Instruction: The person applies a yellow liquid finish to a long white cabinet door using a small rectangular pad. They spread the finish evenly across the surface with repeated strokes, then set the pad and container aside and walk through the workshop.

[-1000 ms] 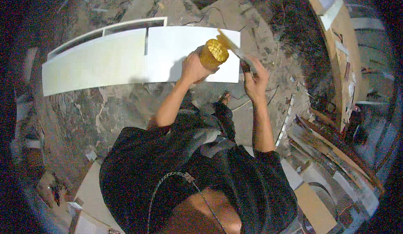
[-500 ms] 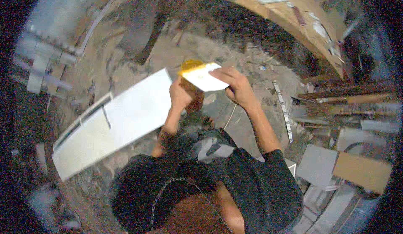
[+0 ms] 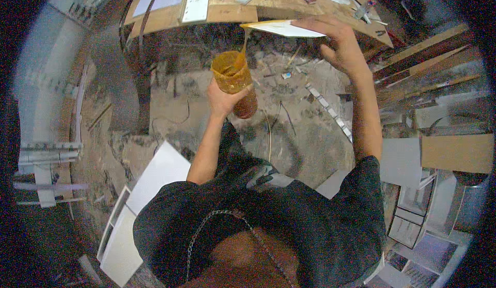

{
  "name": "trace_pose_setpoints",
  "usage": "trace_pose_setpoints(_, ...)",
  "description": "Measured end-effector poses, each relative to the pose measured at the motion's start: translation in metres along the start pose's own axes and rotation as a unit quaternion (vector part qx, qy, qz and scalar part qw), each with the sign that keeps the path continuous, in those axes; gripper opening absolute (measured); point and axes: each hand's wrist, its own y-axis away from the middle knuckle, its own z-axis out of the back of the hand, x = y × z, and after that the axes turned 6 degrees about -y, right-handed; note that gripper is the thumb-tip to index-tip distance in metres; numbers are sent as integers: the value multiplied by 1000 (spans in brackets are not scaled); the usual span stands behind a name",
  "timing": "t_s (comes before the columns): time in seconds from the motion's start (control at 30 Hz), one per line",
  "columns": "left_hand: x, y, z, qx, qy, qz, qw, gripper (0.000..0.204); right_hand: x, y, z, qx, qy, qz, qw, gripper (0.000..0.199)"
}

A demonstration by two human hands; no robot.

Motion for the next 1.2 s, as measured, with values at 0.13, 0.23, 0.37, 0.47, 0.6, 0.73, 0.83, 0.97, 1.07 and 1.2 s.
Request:
trace_pose_setpoints(0.13, 13, -88, -15, 36, -40, -17, 998, 76, -25, -75, 4, -16, -18, 24, 999, 54)
trace_pose_setpoints(0.23, 17, -164, -32, 62, -47, -33, 996, 75, -65, -115, -7, -39, 0, 28, 999, 53)
trace_pose_setpoints(0.37, 24, -233, -33, 97, -69, -33, 992, 76, -93, -150, -32, -70, 2, -21, 997, 55)
trace_pose_setpoints(0.47, 25, -292, -37, 73, -91, -54, 992, 77, -128, -155, -48, -11, 65, -70, 995, 61)
trace_pose_setpoints(0.6, 43, -340, -43, 54, -13, -57, 997, 77, -208, -120, -37, 63, 205, -107, 971, 59)
trace_pose_setpoints(0.73, 39, -367, -49, 52, -97, -43, 993, 77, -275, -84, -44, -15, 140, -277, 951, 55)
trace_pose_setpoints(0.83, 60, -392, -94, 93, -55, -25, 994, 78, -329, -91, -54, -140, 54, -269, 951, 56)
trace_pose_setpoints(0.97, 93, -427, -187, 106, -93, -44, 989, 74, -388, -146, -60, -202, -7, -240, 949, 59)
trace_pose_setpoints(1.07, 96, -461, -264, 99, -113, -66, 986, 76, -432, -186, -43, -259, 16, -106, 960, 61)
trace_pose_setpoints(1.2, 87, -511, -355, 128, -112, -111, 979, 74, -522, -192, -52, -170, 40, -35, 984, 60)
